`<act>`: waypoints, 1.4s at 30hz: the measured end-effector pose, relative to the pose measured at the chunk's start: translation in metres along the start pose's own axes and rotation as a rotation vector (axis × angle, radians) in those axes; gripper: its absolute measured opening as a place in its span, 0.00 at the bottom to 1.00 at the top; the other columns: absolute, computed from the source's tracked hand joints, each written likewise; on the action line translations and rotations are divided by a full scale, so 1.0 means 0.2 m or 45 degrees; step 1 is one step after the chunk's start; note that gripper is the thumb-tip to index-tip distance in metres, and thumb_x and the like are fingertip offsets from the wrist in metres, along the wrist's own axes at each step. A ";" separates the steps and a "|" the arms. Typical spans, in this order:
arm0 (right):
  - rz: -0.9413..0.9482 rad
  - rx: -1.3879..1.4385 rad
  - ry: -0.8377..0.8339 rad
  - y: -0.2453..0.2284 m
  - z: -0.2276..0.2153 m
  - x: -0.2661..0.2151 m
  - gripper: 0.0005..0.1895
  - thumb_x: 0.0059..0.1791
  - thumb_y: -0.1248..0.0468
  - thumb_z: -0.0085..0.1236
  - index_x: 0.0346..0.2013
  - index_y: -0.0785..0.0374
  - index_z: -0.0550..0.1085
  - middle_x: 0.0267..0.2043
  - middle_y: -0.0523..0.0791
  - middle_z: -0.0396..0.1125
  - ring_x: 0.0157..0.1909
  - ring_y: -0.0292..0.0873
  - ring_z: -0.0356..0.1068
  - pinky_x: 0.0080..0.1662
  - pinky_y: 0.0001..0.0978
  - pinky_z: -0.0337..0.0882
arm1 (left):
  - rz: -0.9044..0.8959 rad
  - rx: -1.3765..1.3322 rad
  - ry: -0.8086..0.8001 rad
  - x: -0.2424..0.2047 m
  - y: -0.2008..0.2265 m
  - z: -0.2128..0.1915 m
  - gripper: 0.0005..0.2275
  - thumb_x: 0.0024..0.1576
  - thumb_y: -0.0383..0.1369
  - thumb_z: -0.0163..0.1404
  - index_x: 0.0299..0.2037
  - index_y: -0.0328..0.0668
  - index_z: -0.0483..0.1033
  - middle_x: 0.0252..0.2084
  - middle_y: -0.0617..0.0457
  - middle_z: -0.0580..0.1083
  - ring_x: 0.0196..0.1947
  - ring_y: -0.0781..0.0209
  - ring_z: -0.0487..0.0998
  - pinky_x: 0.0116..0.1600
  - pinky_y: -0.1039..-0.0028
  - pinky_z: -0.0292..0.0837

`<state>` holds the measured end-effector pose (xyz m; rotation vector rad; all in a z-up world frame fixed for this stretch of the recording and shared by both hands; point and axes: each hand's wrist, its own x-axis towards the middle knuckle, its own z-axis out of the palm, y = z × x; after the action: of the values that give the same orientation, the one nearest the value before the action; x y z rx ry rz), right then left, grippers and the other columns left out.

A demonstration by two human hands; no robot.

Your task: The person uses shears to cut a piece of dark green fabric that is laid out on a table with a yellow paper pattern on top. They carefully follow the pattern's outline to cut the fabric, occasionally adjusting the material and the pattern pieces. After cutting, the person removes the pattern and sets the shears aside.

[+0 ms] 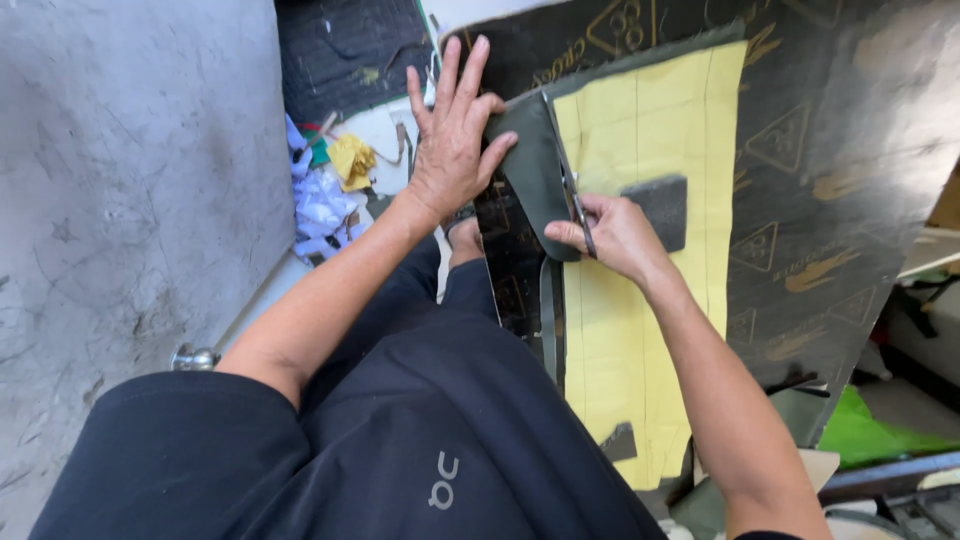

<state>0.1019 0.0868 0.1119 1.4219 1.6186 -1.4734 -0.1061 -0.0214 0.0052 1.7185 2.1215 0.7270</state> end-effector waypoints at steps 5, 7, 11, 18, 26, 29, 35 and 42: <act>-0.014 -0.022 -0.014 -0.09 -0.01 0.03 0.22 0.43 0.41 0.66 0.31 0.55 0.74 0.22 0.39 0.64 0.26 0.35 0.63 0.35 0.28 0.60 | 0.001 0.003 -0.020 -0.01 -0.01 0.00 0.15 0.64 0.36 0.67 0.50 0.47 0.71 0.80 0.44 0.45 0.80 0.37 0.40 0.75 0.29 0.28; -0.040 0.154 -0.034 -0.07 0.01 0.03 0.19 0.45 0.46 0.68 0.29 0.57 0.74 0.21 0.40 0.65 0.23 0.35 0.65 0.33 0.26 0.63 | 0.017 0.053 -0.009 -0.02 0.00 0.01 0.15 0.64 0.36 0.66 0.49 0.47 0.70 0.79 0.42 0.47 0.80 0.36 0.42 0.74 0.29 0.28; -0.225 -0.146 0.236 0.02 0.08 0.05 0.37 0.43 0.36 0.70 0.19 0.59 0.58 0.18 0.40 0.51 0.27 0.36 0.50 0.32 0.33 0.55 | 0.060 -0.060 -0.091 0.01 -0.02 -0.03 0.13 0.65 0.35 0.64 0.50 0.45 0.72 0.80 0.43 0.44 0.80 0.38 0.36 0.74 0.26 0.25; 0.021 0.689 0.242 0.07 0.50 -0.52 0.11 0.49 0.53 0.65 0.33 0.55 0.76 0.19 0.40 0.66 0.22 0.33 0.63 0.32 0.25 0.62 | 0.277 0.010 -0.034 0.05 -0.05 -0.17 0.07 0.60 0.33 0.61 0.39 0.47 0.74 0.69 0.45 0.61 0.71 0.36 0.53 0.70 0.37 0.34; 0.058 1.452 0.234 0.35 1.29 -0.58 0.13 0.51 0.55 0.64 0.40 0.62 0.81 0.24 0.46 0.74 0.27 0.38 0.69 0.33 0.27 0.70 | -0.187 -0.453 0.012 -0.05 -0.47 -0.17 0.07 0.56 0.30 0.62 0.37 0.54 0.75 0.32 0.58 0.81 0.28 0.62 0.82 0.35 0.77 0.75; -0.015 1.504 0.305 0.35 1.39 -0.42 0.17 0.48 0.50 0.69 0.41 0.60 0.81 0.24 0.46 0.73 0.26 0.37 0.69 0.29 0.26 0.69 | -0.553 -0.517 -0.052 -0.03 -0.51 -0.18 0.05 0.55 0.33 0.61 0.34 0.50 0.76 0.26 0.54 0.79 0.26 0.63 0.82 0.35 0.70 0.76; -0.276 1.611 0.473 0.21 1.41 -0.12 0.25 0.49 0.42 0.64 0.43 0.62 0.78 0.20 0.46 0.70 0.21 0.39 0.72 0.23 0.21 0.68 | -0.624 -0.796 -0.013 -0.07 -0.57 -0.18 0.05 0.53 0.28 0.60 0.34 0.40 0.76 0.23 0.48 0.79 0.20 0.59 0.83 0.27 0.75 0.78; -0.177 1.810 0.774 0.08 1.48 0.03 0.25 0.44 0.49 0.76 0.39 0.67 0.76 0.16 0.48 0.66 0.16 0.39 0.71 0.19 0.21 0.69 | -0.608 -0.807 -0.019 -0.14 -0.59 -0.23 0.06 0.50 0.27 0.61 0.32 0.35 0.77 0.24 0.43 0.78 0.22 0.56 0.84 0.24 0.73 0.82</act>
<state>0.0390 -0.1883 0.0207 2.6939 0.7506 -2.6499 -0.2200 -0.0751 -0.0256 0.8485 1.8864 1.0705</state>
